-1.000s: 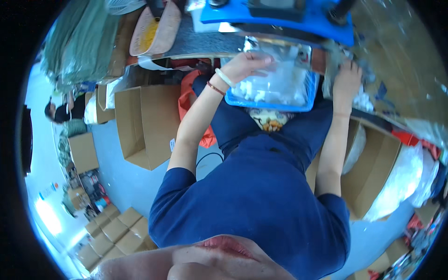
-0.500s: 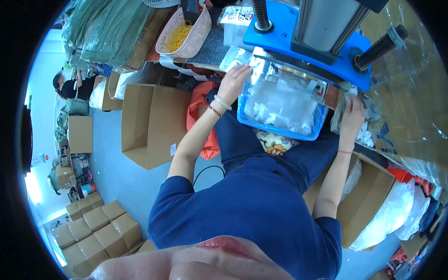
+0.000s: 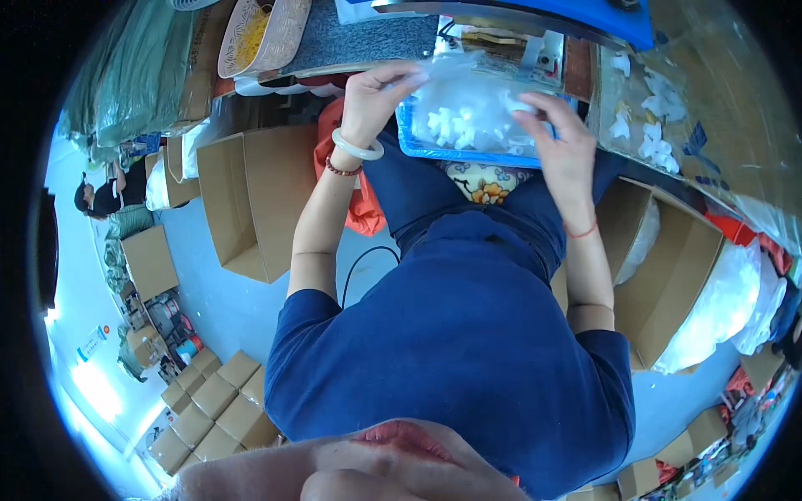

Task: Placing items into plastic bags and sealing them using a heat sealer machine.

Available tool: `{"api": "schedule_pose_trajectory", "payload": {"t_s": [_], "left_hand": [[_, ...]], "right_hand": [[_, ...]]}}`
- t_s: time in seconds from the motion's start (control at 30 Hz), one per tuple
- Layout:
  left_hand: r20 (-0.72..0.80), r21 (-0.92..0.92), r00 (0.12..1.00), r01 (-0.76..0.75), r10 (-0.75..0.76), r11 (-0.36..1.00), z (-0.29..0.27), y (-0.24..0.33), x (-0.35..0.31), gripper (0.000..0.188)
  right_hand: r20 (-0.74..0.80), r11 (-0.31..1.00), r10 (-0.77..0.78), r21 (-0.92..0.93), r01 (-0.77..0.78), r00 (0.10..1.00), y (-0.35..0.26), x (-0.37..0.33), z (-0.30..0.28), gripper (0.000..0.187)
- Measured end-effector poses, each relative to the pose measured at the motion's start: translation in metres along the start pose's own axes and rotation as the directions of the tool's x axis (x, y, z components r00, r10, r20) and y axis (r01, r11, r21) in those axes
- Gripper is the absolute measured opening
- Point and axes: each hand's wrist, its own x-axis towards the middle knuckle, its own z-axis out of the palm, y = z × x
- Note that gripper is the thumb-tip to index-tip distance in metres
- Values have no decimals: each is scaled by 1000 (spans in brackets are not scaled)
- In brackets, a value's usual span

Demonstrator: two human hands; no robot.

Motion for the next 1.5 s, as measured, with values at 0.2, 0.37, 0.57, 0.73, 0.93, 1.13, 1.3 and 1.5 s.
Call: {"api": "schedule_pose_trajectory", "payload": {"t_s": [0.2,0.37,0.57,0.73,0.93,1.13,1.3,1.5], "left_hand": [[240,-147,965,147,-109,978,21,32,-8,20],[428,-189,889,262,-161,946,24,28,-6,20],[687,-210,668,559,-285,802,36,2,-4,23],[620,-548,723,677,-303,492,57,-11,21,27],[602,-601,715,699,-356,388,69,-12,39,27],[433,-289,843,464,-318,837,37,-28,45,37],[-55,739,888,-271,456,617,-13,-52,112,37],[303,746,844,-499,443,440,-11,-90,43,64]], "right_hand": [[-147,911,-407,1,412,901,-23,23,0,23],[140,880,-386,-242,410,912,-39,30,-16,19],[329,963,-45,-236,129,943,-12,49,-15,29],[-116,918,-151,-384,96,982,18,49,-27,30],[-257,577,-366,-817,1,895,86,77,-58,22],[-199,553,-242,-833,-33,950,122,87,-76,29],[-280,668,-261,-743,-36,924,115,82,-68,31],[-337,737,-194,-670,-89,921,110,60,-81,29]]}}
